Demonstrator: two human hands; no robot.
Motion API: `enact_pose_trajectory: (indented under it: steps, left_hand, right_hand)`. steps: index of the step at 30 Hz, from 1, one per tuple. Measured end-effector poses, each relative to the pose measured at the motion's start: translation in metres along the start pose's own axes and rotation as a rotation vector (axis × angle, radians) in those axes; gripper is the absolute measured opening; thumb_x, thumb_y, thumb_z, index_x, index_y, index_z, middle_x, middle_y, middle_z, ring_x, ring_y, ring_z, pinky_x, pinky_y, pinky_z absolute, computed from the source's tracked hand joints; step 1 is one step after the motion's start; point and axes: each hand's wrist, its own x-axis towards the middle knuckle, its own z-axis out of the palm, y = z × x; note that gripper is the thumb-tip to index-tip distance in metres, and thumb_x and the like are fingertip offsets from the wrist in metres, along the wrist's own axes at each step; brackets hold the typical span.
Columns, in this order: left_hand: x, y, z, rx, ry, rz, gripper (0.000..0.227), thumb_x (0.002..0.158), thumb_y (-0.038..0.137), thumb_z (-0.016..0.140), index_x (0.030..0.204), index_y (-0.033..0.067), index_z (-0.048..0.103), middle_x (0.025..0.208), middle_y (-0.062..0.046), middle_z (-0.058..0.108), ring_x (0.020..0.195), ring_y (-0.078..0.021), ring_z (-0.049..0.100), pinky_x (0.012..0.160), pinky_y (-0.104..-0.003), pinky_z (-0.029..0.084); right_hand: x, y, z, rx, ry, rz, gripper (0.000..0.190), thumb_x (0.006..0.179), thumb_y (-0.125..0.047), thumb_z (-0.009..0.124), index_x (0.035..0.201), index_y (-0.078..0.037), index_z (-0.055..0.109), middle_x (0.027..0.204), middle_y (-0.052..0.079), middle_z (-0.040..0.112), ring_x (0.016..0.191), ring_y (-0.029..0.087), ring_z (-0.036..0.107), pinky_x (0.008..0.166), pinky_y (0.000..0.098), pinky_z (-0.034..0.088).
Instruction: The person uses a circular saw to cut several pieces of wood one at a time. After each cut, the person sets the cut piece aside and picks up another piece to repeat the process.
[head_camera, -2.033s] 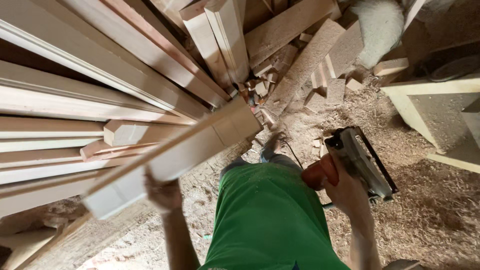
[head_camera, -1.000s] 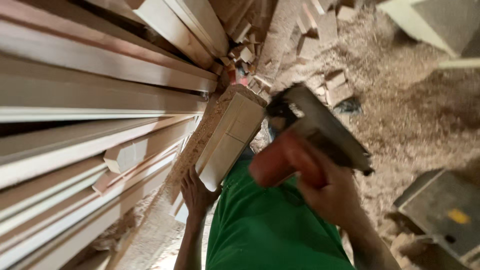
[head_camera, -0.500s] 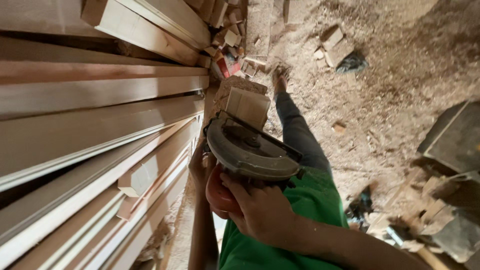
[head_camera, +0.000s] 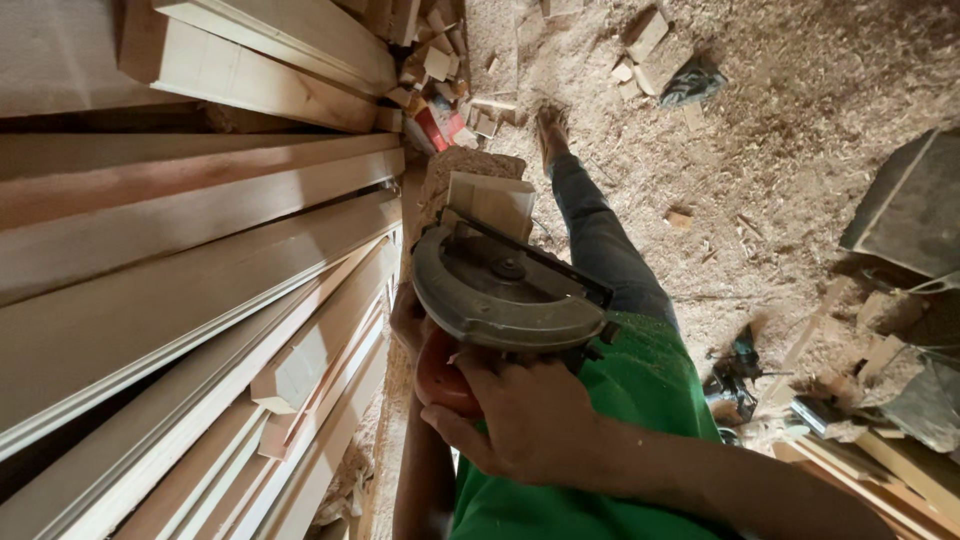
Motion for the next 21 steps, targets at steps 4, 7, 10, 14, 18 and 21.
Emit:
enact_pose_trajectory:
  steps: [4,7,10,14,18,21]
  left_hand:
    - [-0.011,0.002,-0.002,-0.162,-0.041,-0.063,0.036,0.099,0.021,0.067,0.129,0.0013,0.068,0.101,-0.01,0.067,0.089,-0.017,0.06,0.076,-0.031,0.049]
    - [-0.026,0.003,-0.006,-0.344,-0.087,-0.156,0.037,0.099,0.022,0.066,0.13,0.0008,0.067,0.103,-0.01,0.067,0.091,-0.0177,0.06,0.078,-0.032,0.049]
    - [-0.038,0.005,-0.01,-0.517,-0.142,-0.256,0.038,0.1,0.022,0.065,0.131,0.0002,0.066,0.105,-0.011,0.066,0.093,-0.0184,0.06,0.079,-0.032,0.05]
    - [-0.045,0.008,-0.012,-0.618,-0.173,-0.319,0.039,0.101,0.023,0.063,0.132,-0.0004,0.064,0.108,-0.011,0.066,0.095,-0.0194,0.06,0.082,-0.033,0.05]
    - [-0.044,0.012,-0.011,-0.658,-0.183,-0.329,0.041,0.101,0.024,0.062,0.133,-0.0011,0.062,0.11,-0.012,0.065,0.098,-0.0203,0.06,0.084,-0.034,0.05]
    - [-0.045,0.015,-0.01,-0.677,-0.184,-0.333,0.042,0.102,0.024,0.06,0.134,-0.0017,0.061,0.113,-0.012,0.065,0.1,-0.0211,0.06,0.086,-0.034,0.05]
  right_hand:
    - [0.004,0.0,0.002,-0.009,-0.047,0.015,0.062,0.096,-0.053,0.062,0.115,0.005,0.067,0.086,0.024,0.072,0.072,0.038,0.071,0.066,0.0488,0.056]
    - [0.004,0.0,0.003,0.012,-0.07,0.007,0.062,0.097,-0.052,0.061,0.116,0.007,0.066,0.09,0.026,0.073,0.072,0.037,0.072,0.065,0.0481,0.057]
    - [0.005,0.0,0.003,0.03,-0.084,0.002,0.064,0.098,-0.052,0.059,0.118,0.009,0.065,0.091,0.026,0.073,0.073,0.037,0.072,0.066,0.0478,0.057]
    - [0.005,-0.001,0.004,0.023,-0.085,0.0,0.065,0.099,-0.052,0.058,0.121,0.009,0.064,0.092,0.026,0.073,0.074,0.038,0.072,0.067,0.0479,0.058]
    - [0.007,0.001,0.004,0.046,-0.146,0.033,0.067,0.099,-0.053,0.057,0.121,0.009,0.064,0.094,0.027,0.073,0.074,0.039,0.073,0.066,0.049,0.058]
    - [0.008,0.002,0.004,0.051,-0.155,0.033,0.067,0.099,-0.053,0.056,0.122,0.009,0.064,0.094,0.027,0.073,0.075,0.039,0.073,0.066,0.0496,0.057]
